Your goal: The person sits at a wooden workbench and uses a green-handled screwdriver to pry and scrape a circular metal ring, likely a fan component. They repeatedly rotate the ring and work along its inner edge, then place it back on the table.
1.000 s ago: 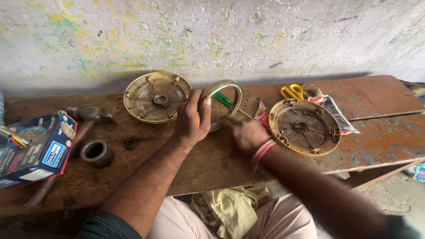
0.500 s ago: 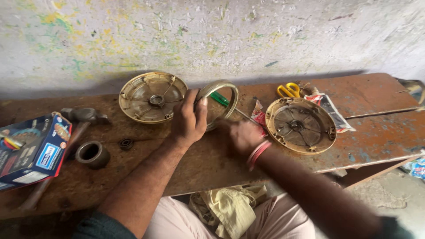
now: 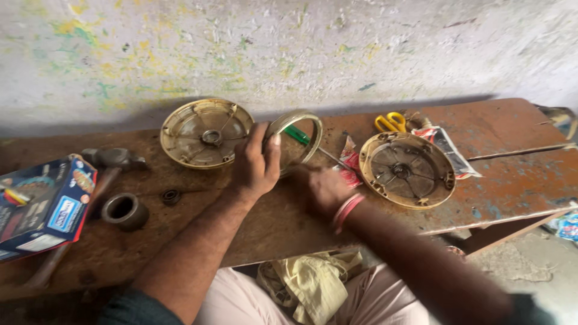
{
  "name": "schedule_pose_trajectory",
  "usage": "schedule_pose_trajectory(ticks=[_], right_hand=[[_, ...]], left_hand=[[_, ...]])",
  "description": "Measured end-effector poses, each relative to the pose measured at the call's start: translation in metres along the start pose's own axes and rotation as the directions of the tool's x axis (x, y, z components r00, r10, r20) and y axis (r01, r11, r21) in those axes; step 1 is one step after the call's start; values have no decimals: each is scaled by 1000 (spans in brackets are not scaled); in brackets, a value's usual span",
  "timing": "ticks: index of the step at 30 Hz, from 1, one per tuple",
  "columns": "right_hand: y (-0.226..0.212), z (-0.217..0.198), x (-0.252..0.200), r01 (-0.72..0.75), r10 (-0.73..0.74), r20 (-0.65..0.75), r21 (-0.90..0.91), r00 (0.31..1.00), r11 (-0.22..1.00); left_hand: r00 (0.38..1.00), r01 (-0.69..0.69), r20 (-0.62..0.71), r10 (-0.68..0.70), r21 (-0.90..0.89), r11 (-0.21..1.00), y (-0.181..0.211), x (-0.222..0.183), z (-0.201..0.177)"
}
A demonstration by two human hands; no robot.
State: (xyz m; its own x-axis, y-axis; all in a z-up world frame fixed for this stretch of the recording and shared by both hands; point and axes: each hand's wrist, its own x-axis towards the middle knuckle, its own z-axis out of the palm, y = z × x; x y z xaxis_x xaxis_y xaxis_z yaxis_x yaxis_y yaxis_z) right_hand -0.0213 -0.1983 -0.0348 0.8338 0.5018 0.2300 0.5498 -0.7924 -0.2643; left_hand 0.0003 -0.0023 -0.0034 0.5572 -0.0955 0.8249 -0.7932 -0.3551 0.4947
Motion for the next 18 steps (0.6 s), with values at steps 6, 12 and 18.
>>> schedule_pose_trajectory(ticks=[6,12,18], right_hand=[[21,6,-1,-22,34,66,-167,997,986],[-25,30,-7,64,91,-197,664,976,745],[23,-16,1,-21,68,114,-372,991,928]], left_hand=[[995,88,58,-86,-44,995,-2,3,3],[999,35,-11,-35,1,999,2,2,2],[997,68,32,-67,-44,997,1,1,2]])
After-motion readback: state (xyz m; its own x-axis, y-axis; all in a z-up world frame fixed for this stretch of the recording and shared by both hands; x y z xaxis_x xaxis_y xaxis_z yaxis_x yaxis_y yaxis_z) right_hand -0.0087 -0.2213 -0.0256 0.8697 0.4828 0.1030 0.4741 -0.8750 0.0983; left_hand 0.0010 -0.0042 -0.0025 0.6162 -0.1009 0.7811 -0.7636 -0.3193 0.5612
